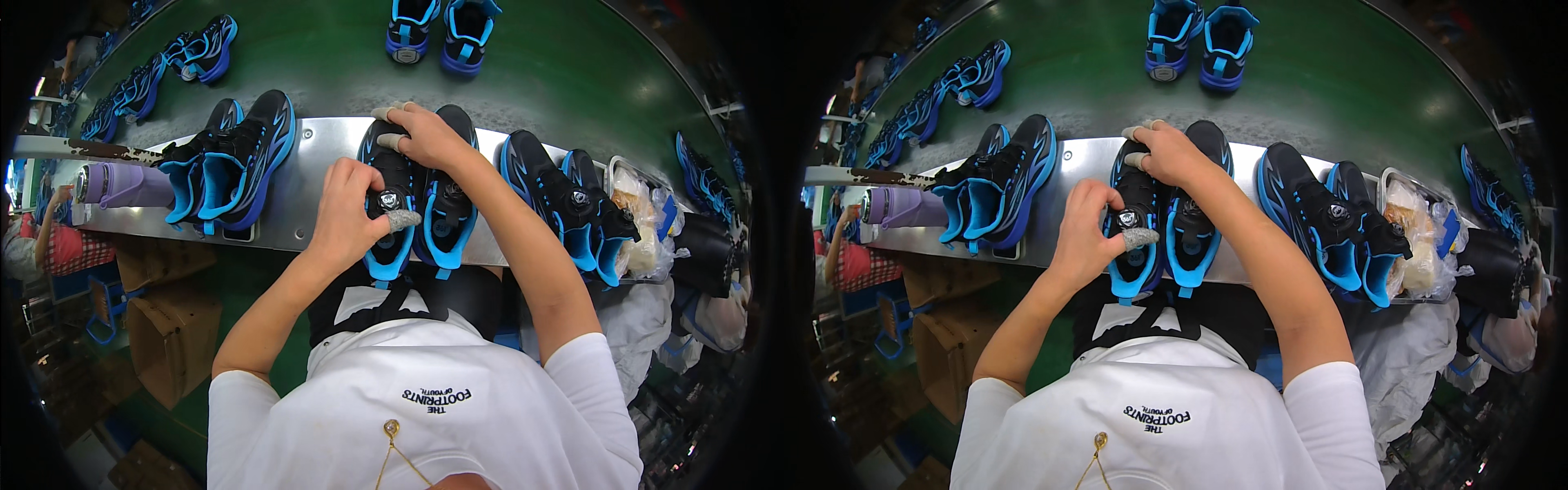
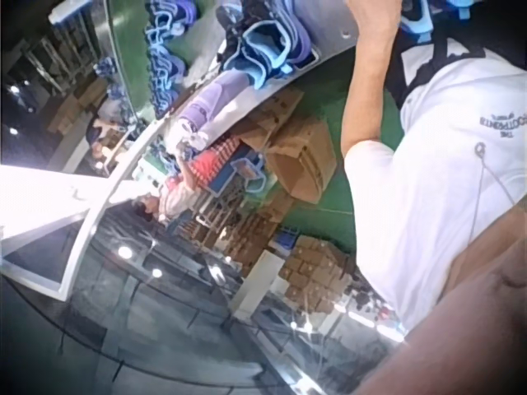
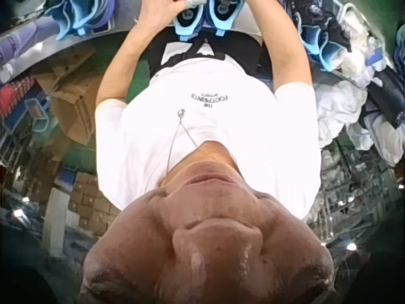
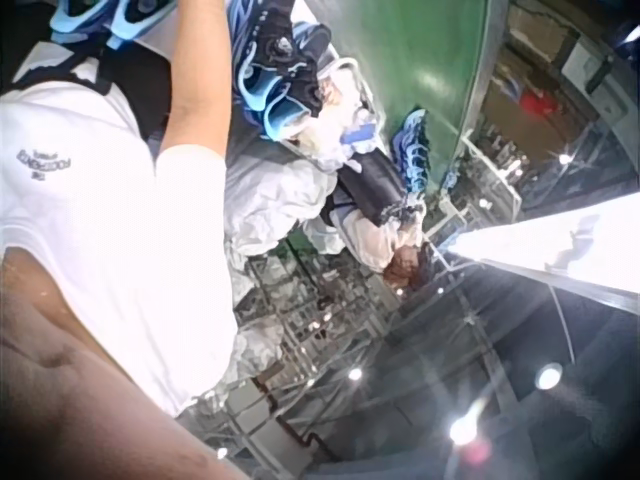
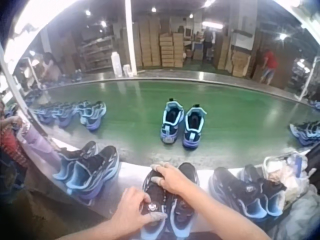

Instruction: The person cleans and rubs shoes around the dials and collars by hand wearing finger covers, then places pairs of shoes onto the conveyor belt.

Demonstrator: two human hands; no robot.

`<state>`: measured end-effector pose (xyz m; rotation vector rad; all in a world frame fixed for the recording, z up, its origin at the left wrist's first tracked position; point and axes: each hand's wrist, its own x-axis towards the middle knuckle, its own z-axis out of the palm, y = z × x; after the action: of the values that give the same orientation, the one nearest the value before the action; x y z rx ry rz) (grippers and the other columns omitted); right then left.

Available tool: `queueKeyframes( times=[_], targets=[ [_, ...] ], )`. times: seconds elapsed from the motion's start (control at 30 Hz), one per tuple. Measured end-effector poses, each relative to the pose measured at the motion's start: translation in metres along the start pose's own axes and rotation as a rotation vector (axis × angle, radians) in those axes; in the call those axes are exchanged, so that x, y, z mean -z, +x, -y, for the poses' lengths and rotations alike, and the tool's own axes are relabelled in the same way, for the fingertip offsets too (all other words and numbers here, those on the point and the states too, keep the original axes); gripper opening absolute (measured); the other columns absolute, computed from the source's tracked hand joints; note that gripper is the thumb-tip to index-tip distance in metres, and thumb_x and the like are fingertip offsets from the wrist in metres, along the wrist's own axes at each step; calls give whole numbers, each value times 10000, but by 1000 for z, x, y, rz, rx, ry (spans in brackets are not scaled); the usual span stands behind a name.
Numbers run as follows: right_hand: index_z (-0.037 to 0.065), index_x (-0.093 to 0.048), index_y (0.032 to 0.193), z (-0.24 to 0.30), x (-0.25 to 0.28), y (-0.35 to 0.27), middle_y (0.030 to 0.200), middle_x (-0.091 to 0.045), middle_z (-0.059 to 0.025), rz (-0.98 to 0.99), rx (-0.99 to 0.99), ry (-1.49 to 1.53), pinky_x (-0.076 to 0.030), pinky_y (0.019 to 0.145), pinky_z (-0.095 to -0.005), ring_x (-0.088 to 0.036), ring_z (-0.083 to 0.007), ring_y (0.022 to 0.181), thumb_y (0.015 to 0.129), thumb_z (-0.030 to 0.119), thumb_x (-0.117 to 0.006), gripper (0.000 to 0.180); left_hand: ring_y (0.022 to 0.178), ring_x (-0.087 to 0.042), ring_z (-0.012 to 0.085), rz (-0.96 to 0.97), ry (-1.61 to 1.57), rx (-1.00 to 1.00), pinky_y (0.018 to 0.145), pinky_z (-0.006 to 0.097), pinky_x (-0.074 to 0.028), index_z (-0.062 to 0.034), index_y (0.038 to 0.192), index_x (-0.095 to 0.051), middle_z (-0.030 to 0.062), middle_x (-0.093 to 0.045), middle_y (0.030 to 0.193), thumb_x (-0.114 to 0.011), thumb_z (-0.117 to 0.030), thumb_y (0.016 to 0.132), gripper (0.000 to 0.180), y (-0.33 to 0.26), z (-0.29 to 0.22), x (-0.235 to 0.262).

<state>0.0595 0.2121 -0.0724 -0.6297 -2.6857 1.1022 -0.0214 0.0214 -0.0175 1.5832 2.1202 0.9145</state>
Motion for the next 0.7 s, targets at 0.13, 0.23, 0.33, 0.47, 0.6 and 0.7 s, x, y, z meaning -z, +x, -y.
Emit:
queueKeyframes(
  times=[0.13,0.23,0.33,0.47,0.6,0.7],
  targets=[
    [178,-569,1332,2,1,1,1196,-590,-183,3,-32,-3,-462,961,-423,-567,-375,1120,879,280,-671,475,959,-549,239,-1,-100,30,820,302,-447,-20,967,-609,83,-564,993,-808,-162,720,347,-2,13,-10],
    [177,-569,1333,4,2,1,1191,-590,-183,-20,9,-16,-463,960,-422,-569,-376,1116,881,280,-669,474,970,-553,197,73,-505,-58,817,285,-442,-30,961,-633,52,-599,1002,-775,-151,759,275,5,32,-2],
    [180,-566,1338,1,3,1,1195,-588,-183,7,-10,-31,-462,960,-422,-567,-377,1120,882,279,-668,477,1019,-540,201,319,-459,-169,858,303,-430,-61,978,-632,43,-603,1057,-743,-179,790,248,15,33,9],
    [178,-569,1334,-3,-1,1,1203,-586,-184,-1,-16,-20,-461,960,-421,-565,-378,1123,882,276,-667,473,1026,-528,250,125,-268,-158,939,354,-391,-74,903,-589,59,-611,1041,-776,-192,745,273,9,19,-8],
    [159,-577,1321,10,5,3,1211,-586,-186,35,-61,-23,-458,964,-421,-564,-378,1124,879,265,-668,464,1030,-547,230,137,-493,-153,959,339,-395,-71,913,-621,55,-630,1022,-769,-161,748,239,8,39,-12],
    [146,-575,1317,2,6,3,1210,-588,-189,7,26,-24,-457,964,-423,-562,-383,1123,873,268,-672,470,1080,-558,220,344,-575,-252,990,328,-390,-74,1027,-675,61,-653,1116,-737,-139,784,259,20,52,-2]
  ],
)
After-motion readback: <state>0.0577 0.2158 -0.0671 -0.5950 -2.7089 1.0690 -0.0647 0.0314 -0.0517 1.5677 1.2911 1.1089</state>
